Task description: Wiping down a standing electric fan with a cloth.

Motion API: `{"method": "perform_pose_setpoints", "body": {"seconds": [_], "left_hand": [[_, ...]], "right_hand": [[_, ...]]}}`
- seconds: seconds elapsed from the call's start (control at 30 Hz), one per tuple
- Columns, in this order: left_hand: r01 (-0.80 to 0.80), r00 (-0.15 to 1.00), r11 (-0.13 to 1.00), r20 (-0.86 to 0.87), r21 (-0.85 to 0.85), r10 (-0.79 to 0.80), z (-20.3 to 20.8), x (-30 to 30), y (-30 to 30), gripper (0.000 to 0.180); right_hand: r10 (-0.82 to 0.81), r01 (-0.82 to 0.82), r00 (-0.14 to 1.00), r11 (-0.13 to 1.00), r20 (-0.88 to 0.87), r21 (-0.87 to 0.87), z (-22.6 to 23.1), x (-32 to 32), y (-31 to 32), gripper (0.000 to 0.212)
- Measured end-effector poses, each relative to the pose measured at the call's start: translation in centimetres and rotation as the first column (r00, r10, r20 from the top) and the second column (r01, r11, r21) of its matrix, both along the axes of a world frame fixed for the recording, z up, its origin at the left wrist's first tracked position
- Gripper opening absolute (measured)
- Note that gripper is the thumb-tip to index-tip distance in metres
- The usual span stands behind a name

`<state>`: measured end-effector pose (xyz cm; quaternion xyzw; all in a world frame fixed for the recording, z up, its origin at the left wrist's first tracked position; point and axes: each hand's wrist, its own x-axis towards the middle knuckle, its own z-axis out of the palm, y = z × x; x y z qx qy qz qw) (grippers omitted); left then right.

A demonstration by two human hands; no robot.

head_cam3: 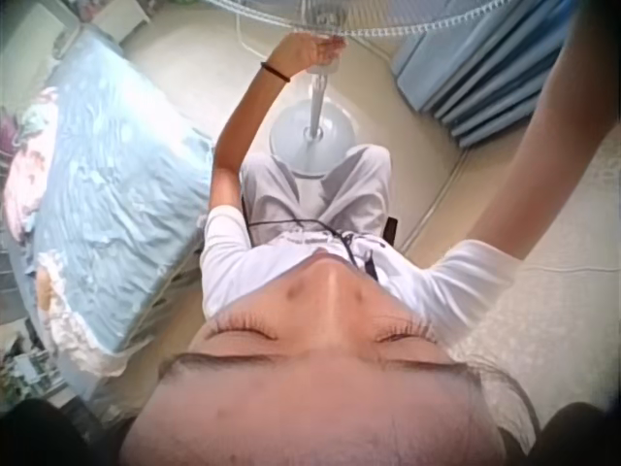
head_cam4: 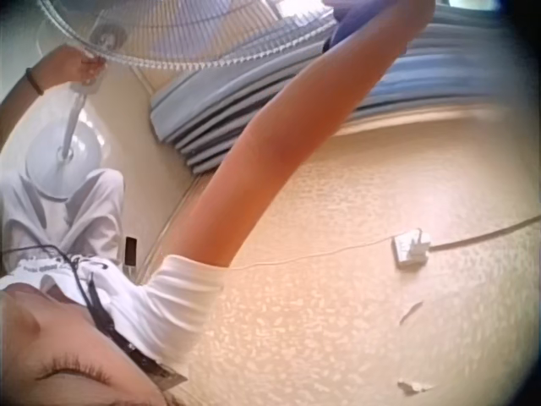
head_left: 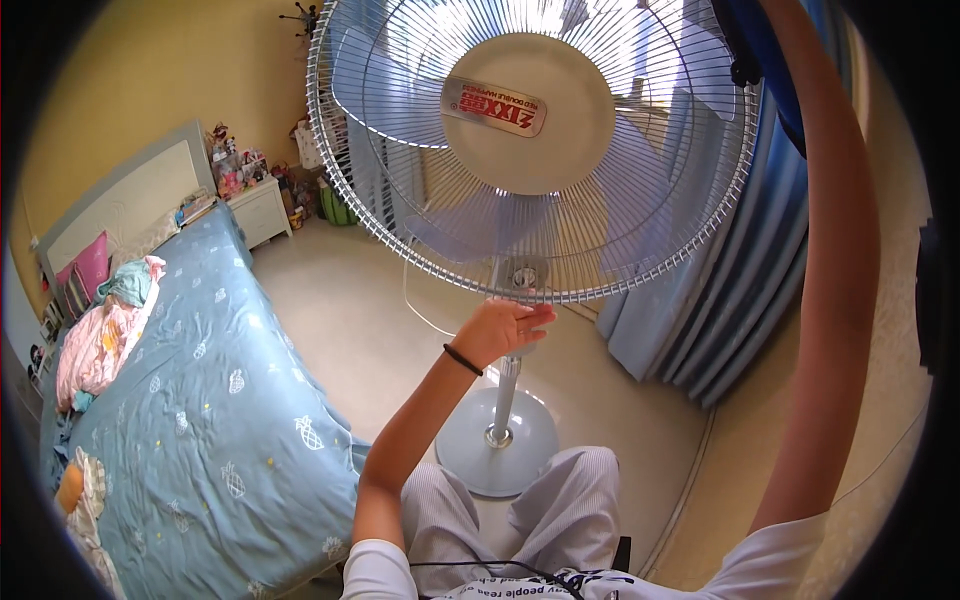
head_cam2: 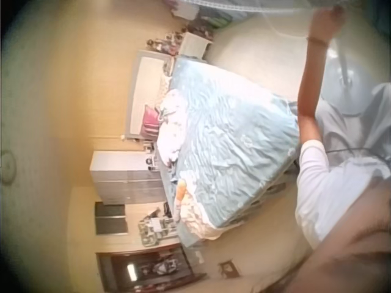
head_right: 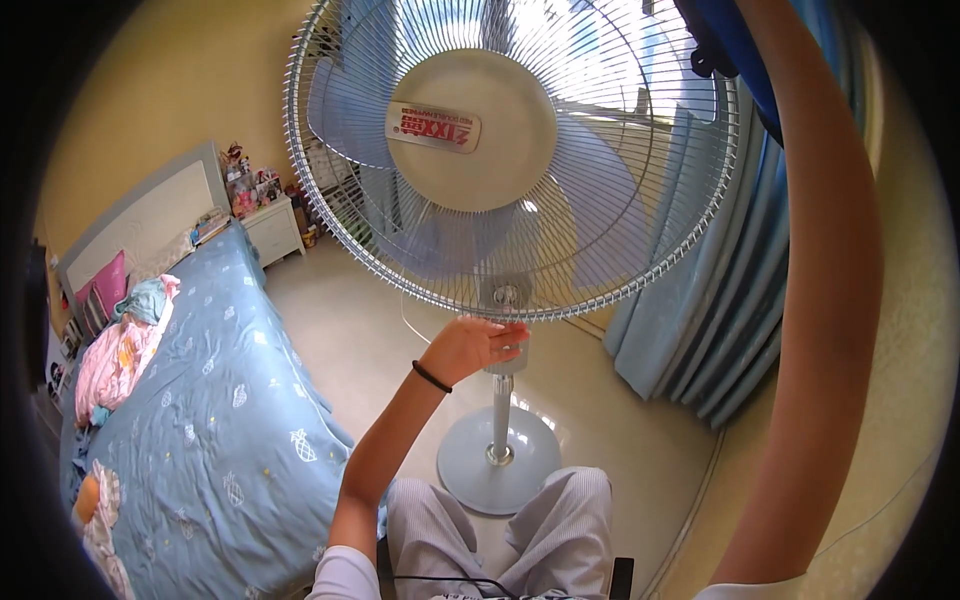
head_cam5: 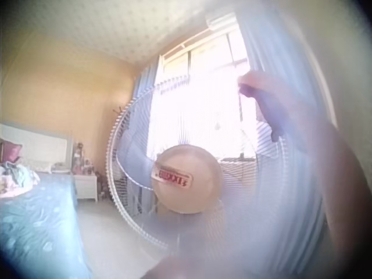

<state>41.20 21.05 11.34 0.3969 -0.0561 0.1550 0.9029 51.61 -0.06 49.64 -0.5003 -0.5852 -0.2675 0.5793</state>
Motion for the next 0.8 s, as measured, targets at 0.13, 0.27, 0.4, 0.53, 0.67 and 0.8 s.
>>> {"method": "perform_pose_setpoints", "body": {"seconds": [0.13,0.27,0.4,0.53,0.67,0.8], "left_hand": [[-0.085,0.991,0.996,-0.103,-0.016,0.082,0.6,0.8,-0.6,0.03],[-0.081,0.993,0.996,-0.085,-0.041,0.078,-1.1,1.6,1.0,0.03],[-0.131,0.989,0.991,-0.073,-0.011,0.129,-1.5,1.8,1.7,0.03],[-0.19,0.977,0.982,-0.1,0.021,0.191,-1.8,2.3,1.4,0.031],[-0.2,0.976,0.98,-0.09,0.006,0.2,-2.1,2.5,1.8,0.031],[-0.17,0.981,0.985,-0.089,0.04,0.173,-1.8,2.2,2.5,0.031]], "right_hand": [[0.039,-0.039,0.998,0.999,-0.048,0.007,-1.6,-0.5,-1.8,0.033],[0.068,-0.066,0.996,0.998,-0.061,0.023,-3.2,-1.5,-2.7,0.037],[0.043,-0.042,0.997,0.999,-0.057,0.024,-4.7,-2.1,-3.7,0.042],[0.052,-0.051,0.997,0.998,-0.056,0.03,-5.6,-2.3,-4.2,0.044],[0.107,-0.104,0.993,0.994,-0.059,0.043,-6.1,-2.3,-4.3,0.043],[0.163,-0.159,0.985,0.986,-0.063,0.051,-6.4,-2.2,-4.5,0.041]]}}
